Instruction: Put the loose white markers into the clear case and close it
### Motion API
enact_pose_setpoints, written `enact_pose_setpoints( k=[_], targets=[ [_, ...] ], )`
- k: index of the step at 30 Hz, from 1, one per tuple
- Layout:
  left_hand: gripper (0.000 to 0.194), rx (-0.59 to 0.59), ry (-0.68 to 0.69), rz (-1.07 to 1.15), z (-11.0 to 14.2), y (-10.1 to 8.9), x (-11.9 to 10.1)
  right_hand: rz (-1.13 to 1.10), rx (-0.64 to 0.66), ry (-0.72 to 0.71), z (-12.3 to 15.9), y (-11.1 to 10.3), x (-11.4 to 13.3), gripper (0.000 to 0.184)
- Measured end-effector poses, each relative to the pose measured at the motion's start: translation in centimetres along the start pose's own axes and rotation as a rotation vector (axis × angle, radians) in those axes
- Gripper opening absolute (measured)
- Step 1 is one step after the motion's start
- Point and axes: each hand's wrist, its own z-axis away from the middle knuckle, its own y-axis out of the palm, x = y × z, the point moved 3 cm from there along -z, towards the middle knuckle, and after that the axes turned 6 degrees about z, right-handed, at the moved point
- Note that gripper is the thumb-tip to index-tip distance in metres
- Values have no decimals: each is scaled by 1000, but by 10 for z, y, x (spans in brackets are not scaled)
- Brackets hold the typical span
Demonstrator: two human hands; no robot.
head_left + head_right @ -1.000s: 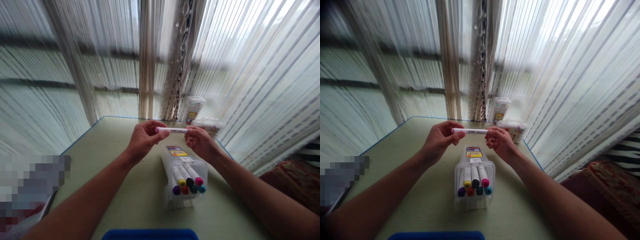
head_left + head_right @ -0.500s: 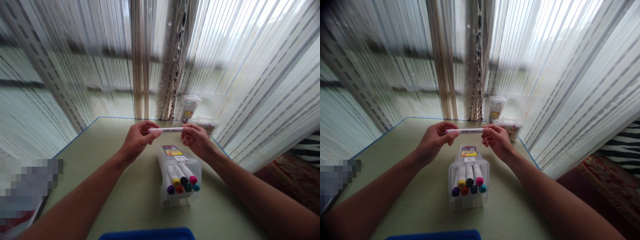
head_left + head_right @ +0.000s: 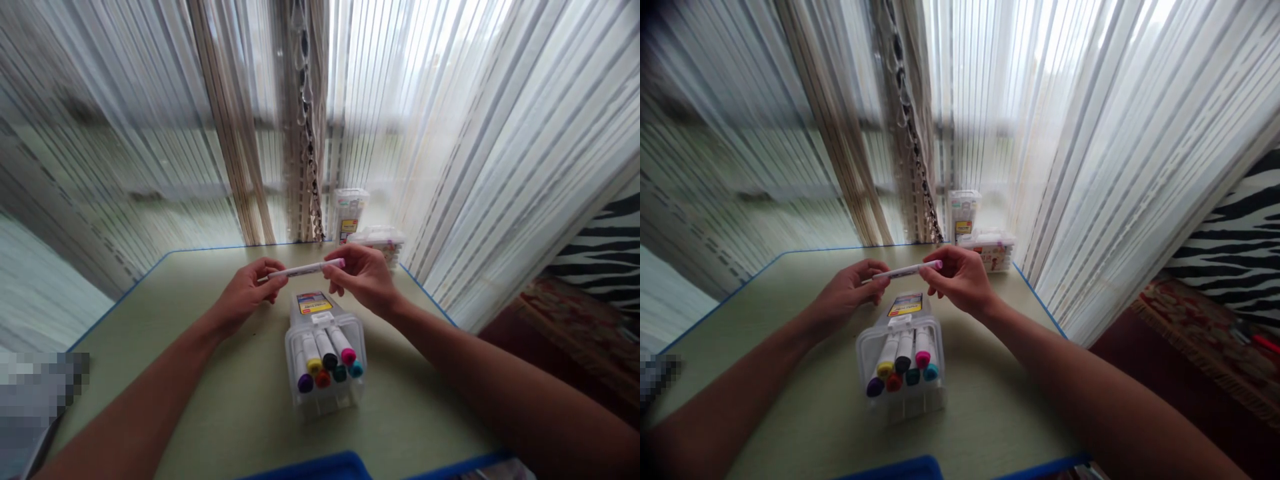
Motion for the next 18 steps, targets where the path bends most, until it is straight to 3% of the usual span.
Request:
enact_pose_setpoints(
  k=[4, 11, 18],
  targets=[
    [33, -59, 40, 30, 2, 1, -7, -45, -26, 61, -3, -4, -5, 32],
    [31, -122, 200, 147, 10, 16, -27, -228, -54, 340, -6, -13, -27, 27],
    [27, -92, 256, 200, 13, 22, -33, -238, -25, 366, -3, -15, -36, 19]
  ],
)
